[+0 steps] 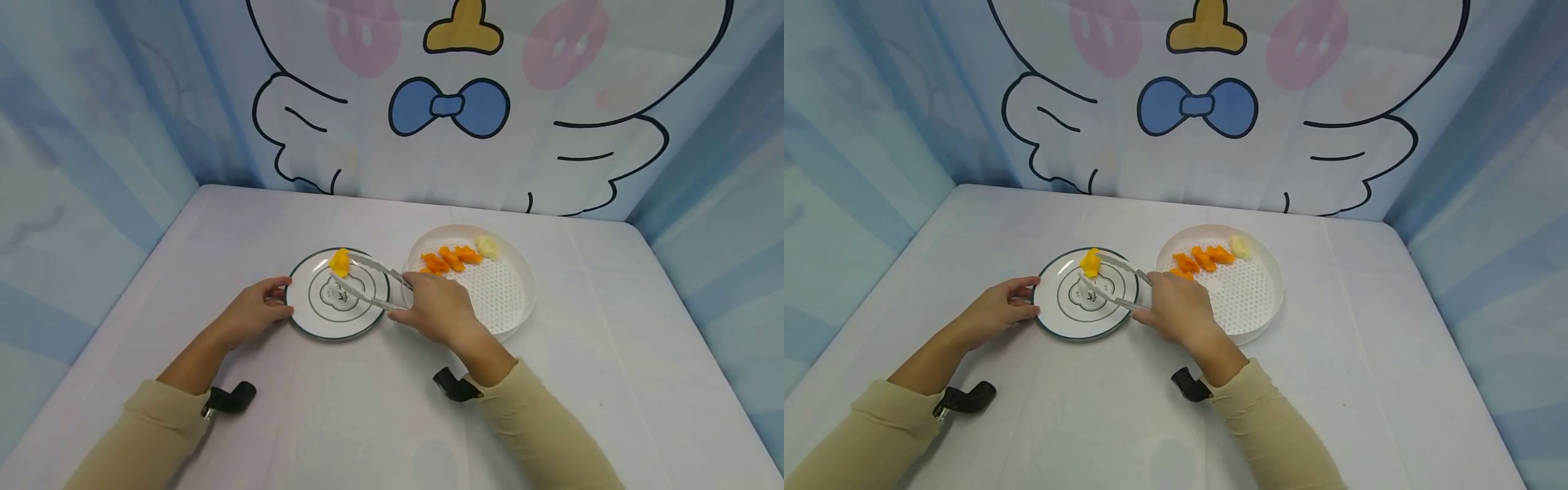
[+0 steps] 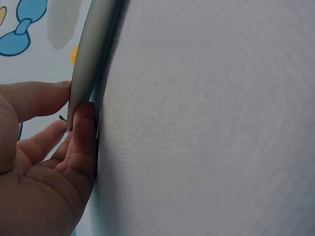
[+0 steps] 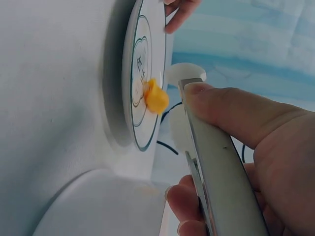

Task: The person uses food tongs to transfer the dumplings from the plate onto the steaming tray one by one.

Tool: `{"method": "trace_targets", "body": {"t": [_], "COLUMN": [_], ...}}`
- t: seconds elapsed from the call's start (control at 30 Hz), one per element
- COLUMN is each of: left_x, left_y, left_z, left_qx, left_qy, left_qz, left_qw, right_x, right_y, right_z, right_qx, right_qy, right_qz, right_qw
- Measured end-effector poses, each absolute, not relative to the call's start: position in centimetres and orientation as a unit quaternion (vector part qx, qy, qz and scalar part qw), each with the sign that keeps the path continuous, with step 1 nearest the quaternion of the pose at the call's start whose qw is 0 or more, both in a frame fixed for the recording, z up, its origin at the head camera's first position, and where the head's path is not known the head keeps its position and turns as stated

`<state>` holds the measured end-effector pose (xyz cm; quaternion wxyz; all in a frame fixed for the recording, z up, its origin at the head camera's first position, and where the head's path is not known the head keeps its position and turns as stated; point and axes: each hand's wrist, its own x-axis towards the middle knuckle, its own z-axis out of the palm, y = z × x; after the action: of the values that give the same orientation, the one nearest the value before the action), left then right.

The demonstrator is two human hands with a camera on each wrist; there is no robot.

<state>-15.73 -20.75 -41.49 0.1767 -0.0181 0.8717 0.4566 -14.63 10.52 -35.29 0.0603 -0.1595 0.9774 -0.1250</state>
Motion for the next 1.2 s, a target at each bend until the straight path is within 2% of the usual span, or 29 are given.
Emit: {"method": "trace_targets", "body": {"t": [0.27,0.87,1.2], "left_x": [-15.7,-15.7,-15.7], "left_y": [-20.7,-20.5,-20.6], "left_z": [-41.5,-41.5,-41.5], "left_qx": [-0.019,-0.029,-0.025], "left_qy": [0.874,0.875,0.874], "left_qz": [0.454,0.451,0.453], "left_qw": [0.171,0.176,0.176], "right_x": [-15.4,-15.8,-15.8], "right_y": [9.1,8.2,7.8], "right_z": [-35.4,-35.5,-35.6], "right_qx": [-0.163,-0.166,-0.136], "right_qy": [0.980,0.982,0.985], "right_qz": [-0.104,-0.077,-0.085], "right_qw": [0.043,0.048,0.058]}}
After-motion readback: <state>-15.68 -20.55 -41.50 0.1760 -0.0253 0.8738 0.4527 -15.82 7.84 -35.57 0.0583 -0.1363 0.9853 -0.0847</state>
